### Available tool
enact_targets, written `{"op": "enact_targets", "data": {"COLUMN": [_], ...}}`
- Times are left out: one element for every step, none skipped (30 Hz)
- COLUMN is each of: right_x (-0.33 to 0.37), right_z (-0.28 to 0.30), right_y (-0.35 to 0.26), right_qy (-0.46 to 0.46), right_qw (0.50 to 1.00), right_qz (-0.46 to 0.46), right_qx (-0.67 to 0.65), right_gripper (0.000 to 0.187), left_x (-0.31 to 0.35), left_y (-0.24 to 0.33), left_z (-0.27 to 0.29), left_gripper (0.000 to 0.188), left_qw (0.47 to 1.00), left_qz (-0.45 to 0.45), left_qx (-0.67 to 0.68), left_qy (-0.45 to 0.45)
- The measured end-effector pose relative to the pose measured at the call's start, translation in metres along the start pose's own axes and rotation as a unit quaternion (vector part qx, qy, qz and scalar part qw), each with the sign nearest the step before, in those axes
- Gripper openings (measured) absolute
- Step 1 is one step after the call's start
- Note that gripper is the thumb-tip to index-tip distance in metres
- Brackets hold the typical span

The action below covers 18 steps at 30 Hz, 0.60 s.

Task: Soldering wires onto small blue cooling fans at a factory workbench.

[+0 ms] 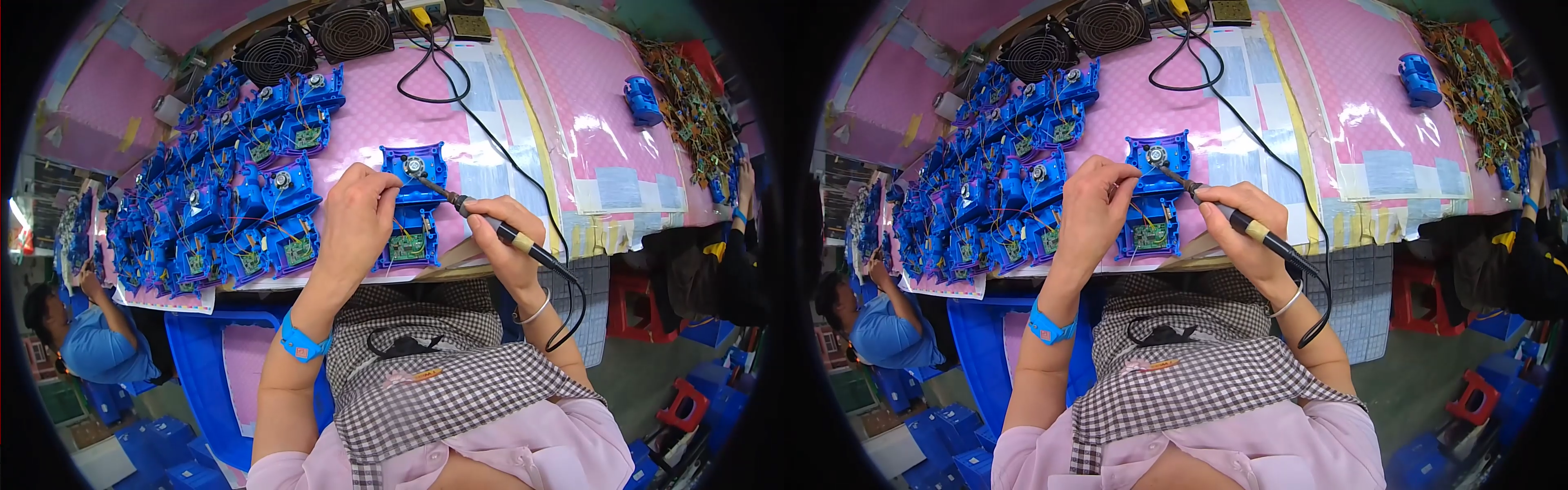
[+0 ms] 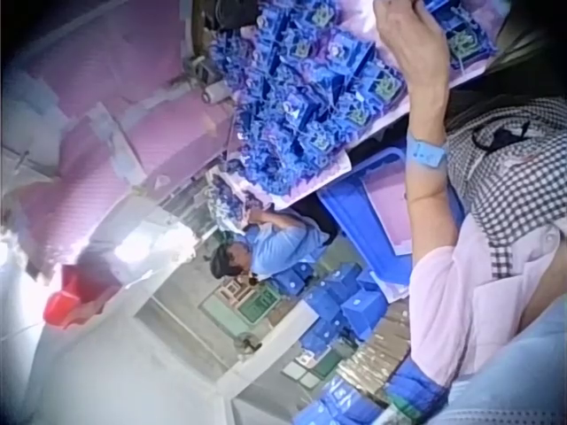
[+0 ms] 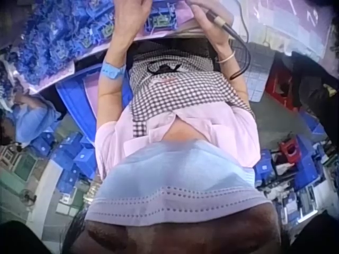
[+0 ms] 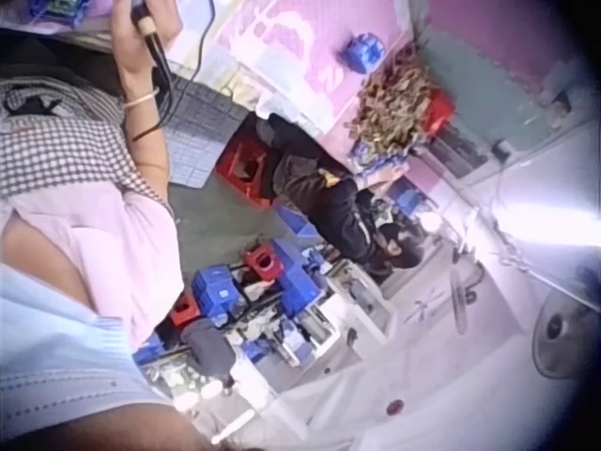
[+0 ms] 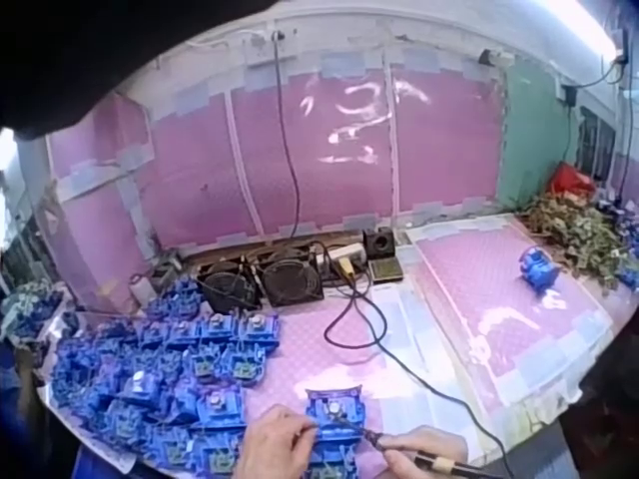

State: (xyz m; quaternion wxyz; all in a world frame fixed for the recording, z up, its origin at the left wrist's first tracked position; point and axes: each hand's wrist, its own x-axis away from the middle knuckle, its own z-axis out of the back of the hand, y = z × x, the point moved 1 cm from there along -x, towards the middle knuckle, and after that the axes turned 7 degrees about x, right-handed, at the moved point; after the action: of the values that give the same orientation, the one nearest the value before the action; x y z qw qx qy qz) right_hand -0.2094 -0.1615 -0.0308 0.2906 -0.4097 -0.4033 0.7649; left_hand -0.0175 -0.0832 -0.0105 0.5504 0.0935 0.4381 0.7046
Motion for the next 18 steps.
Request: {"op": "enact_targets", "data": {"right_x": [0.0, -0.001, 0.0, 0.0, 0.001, 0.001, -0.001, -0.004, -0.007, -0.009, -0.011, -0.012, -0.012, -0.013, -0.013, -0.014, -0.014, -0.014], "right_z": [0.0, 0.001, 0.001, 0.004, 0.008, 0.013, 0.018, 0.022, 0.024, 0.026, 0.027, 0.027, 0.025, 0.024, 0.023, 0.023, 0.022, 0.021], "right_y": [0.0, 0.0, 0.0, 0.001, 0.003, 0.007, 0.008, 0.008, 0.011, 0.011, 0.011, 0.011, 0.012, 0.012, 0.011, 0.011, 0.011, 0.012], "right_qy": [0.001, 0.001, 0.001, 0.01, 0.018, 0.028, 0.038, 0.048, 0.043, 0.043, 0.026, 0.009, 0.007, 0.007, 0.005, 0.004, 0.003, 0.0], "right_qw": [1.0, 1.0, 1.0, 1.0, 1.0, 0.999, 0.998, 0.997, 0.998, 0.998, 0.998, 0.999, 0.999, 0.999, 0.999, 0.999, 0.999, 0.999], "right_qz": [0.013, 0.027, 0.027, 0.011, -0.005, -0.017, -0.028, -0.039, -0.045, -0.045, -0.045, -0.045, -0.048, -0.048, -0.049, -0.05, -0.05, -0.048], "right_qx": [0.006, 0.012, 0.012, -0.004, -0.019, -0.031, -0.035, -0.039, -0.033, -0.032, -0.024, -0.017, -0.015, -0.015, -0.014, -0.012, -0.012, -0.014], "right_gripper": [0.014, 0.014, 0.014, 0.014, 0.014, 0.013, 0.013, 0.013, 0.013, 0.013, 0.013, 0.013, 0.013, 0.013, 0.013, 0.012, 0.012, 0.012], "left_x": [0.0, 0.0, 0.0, 0.001, 0.002, 0.003, 0.004, 0.004, 0.003, 0.0, -0.002, -0.004, -0.005, -0.006, -0.007, -0.007, -0.008, -0.008], "left_y": [0.0, 0.0, 0.002, 0.006, 0.009, 0.011, 0.013, 0.014, 0.017, 0.019, 0.02, 0.02, 0.018, 0.017, 0.013, 0.01, 0.009, 0.008], "left_z": [0.0, 0.0, 0.001, 0.002, 0.002, 0.002, 0.002, 0.001, -0.001, -0.003, -0.005, -0.007, -0.01, -0.013, -0.015, -0.018, -0.019, -0.02], "left_gripper": [0.008, 0.008, 0.008, 0.008, 0.007, 0.007, 0.008, 0.009, 0.009, 0.011, 0.012, 0.012, 0.014, 0.016, 0.016, 0.015, 0.015, 0.015], "left_qw": [1.0, 1.0, 1.0, 1.0, 1.0, 1.0, 1.0, 1.0, 1.0, 0.999, 0.999, 0.999, 0.999, 0.999, 0.999, 0.999, 0.999, 0.999], "left_qz": [-0.003, -0.006, -0.006, 0.005, 0.015, 0.016, 0.008, 0.001, 0.001, -0.003, -0.008, -0.008, -0.007, -0.007, -0.006, -0.024, -0.042, -0.041], "left_qx": [-0.004, -0.008, -0.009, -0.003, 0.002, 0.002, 0.004, 0.005, 0.006, 0.0, -0.006, -0.006, -0.002, 0.003, 0.003, -0.005, -0.013, -0.013], "left_qy": [-0.001, -0.002, -0.001, -0.007, -0.012, -0.012, -0.02, -0.027, -0.027, -0.036, -0.044, -0.044, -0.047, -0.049, -0.049, -0.037, -0.026, -0.026]}}
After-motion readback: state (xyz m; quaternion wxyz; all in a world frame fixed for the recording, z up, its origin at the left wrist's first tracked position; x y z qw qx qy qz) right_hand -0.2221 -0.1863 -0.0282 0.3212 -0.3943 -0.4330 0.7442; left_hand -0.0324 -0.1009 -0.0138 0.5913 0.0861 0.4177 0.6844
